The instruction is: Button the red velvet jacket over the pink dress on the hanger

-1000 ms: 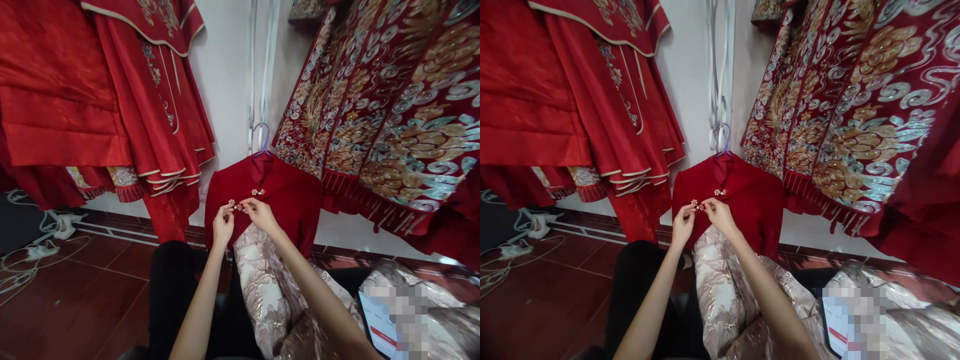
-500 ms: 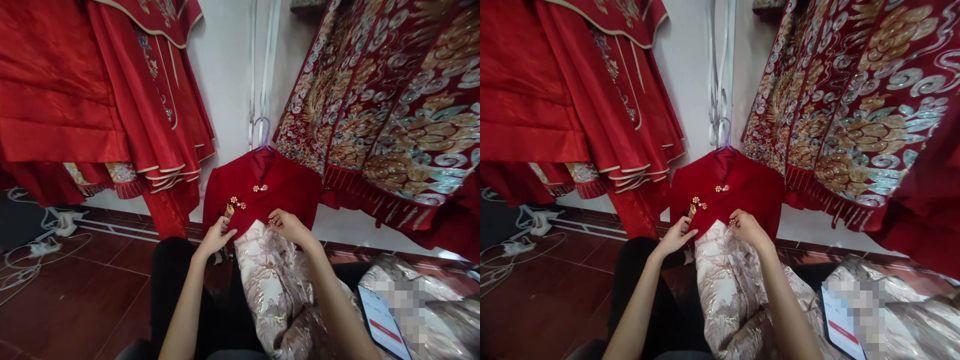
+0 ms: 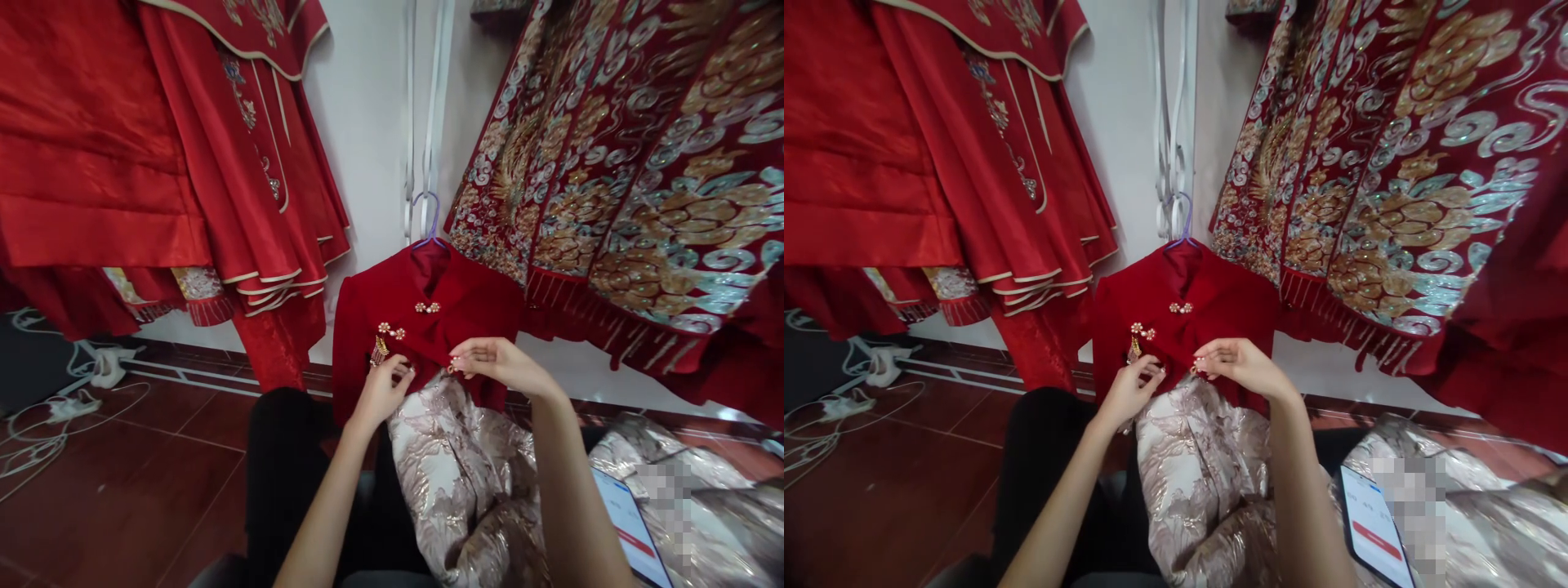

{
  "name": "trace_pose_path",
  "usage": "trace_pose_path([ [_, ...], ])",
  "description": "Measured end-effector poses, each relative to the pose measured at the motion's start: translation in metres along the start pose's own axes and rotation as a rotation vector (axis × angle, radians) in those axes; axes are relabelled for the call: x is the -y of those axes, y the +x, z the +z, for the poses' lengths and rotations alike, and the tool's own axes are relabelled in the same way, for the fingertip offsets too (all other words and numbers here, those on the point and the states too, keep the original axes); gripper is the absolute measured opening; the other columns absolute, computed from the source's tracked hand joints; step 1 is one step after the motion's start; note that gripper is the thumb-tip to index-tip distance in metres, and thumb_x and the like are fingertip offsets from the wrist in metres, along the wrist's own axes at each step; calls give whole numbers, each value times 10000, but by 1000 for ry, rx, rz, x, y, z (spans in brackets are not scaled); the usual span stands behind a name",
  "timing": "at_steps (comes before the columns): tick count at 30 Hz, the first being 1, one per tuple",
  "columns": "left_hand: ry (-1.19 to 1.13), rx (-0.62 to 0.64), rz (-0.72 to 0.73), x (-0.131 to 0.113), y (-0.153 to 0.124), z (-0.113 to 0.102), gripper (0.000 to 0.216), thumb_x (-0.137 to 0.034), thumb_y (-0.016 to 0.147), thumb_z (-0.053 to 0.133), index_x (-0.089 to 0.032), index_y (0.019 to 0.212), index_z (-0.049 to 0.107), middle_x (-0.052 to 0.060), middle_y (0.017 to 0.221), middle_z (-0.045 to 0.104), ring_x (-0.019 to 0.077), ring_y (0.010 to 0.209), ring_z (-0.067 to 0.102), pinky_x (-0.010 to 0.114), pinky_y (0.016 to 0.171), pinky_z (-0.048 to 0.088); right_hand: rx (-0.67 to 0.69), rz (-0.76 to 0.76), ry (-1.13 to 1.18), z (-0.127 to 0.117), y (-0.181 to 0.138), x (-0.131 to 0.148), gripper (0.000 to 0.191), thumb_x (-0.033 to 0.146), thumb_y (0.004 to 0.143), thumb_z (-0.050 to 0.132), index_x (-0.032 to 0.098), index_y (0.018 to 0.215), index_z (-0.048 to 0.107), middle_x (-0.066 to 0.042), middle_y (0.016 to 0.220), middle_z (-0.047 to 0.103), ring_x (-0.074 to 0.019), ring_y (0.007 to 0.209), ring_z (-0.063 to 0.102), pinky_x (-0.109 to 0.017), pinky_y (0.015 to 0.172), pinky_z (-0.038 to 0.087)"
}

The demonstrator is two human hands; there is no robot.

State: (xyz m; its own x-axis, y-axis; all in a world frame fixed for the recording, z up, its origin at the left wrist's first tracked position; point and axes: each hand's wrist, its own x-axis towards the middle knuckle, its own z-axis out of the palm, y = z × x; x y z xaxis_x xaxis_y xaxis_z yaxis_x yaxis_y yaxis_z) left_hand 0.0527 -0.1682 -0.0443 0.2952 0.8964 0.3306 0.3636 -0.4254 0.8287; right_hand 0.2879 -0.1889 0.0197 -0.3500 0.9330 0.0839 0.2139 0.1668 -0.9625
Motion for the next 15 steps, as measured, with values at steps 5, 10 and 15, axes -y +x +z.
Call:
trace_pose_path([
  [5,266,-210,35,1,0,21,124,-175,763,586,-175,887,585,75,866,684,197,799,651,301,721,491,73,-52,-57,42,17,2,288,358,710,712,143,898,673,-54,784,700,-144,724,644,-283,704,517],
  [10,181,-293,-30,2,-1,19,236,-253,753,628,-188,961,535,37,792,674,185,744,653,295,700,497,-174,-123,-176,59,46,-27,230,321,741,661,152,896,671,-57,810,694,-150,742,644,-275,706,516],
  [15,163,-288,34,5,0,22,75,-252,792,581,-199,836,553,17,791,650,150,750,631,284,730,494,-297,-125,-200,52,59,-48,214,321,744,644,157,880,654,-52,799,684,-144,740,633,-273,719,514],
])
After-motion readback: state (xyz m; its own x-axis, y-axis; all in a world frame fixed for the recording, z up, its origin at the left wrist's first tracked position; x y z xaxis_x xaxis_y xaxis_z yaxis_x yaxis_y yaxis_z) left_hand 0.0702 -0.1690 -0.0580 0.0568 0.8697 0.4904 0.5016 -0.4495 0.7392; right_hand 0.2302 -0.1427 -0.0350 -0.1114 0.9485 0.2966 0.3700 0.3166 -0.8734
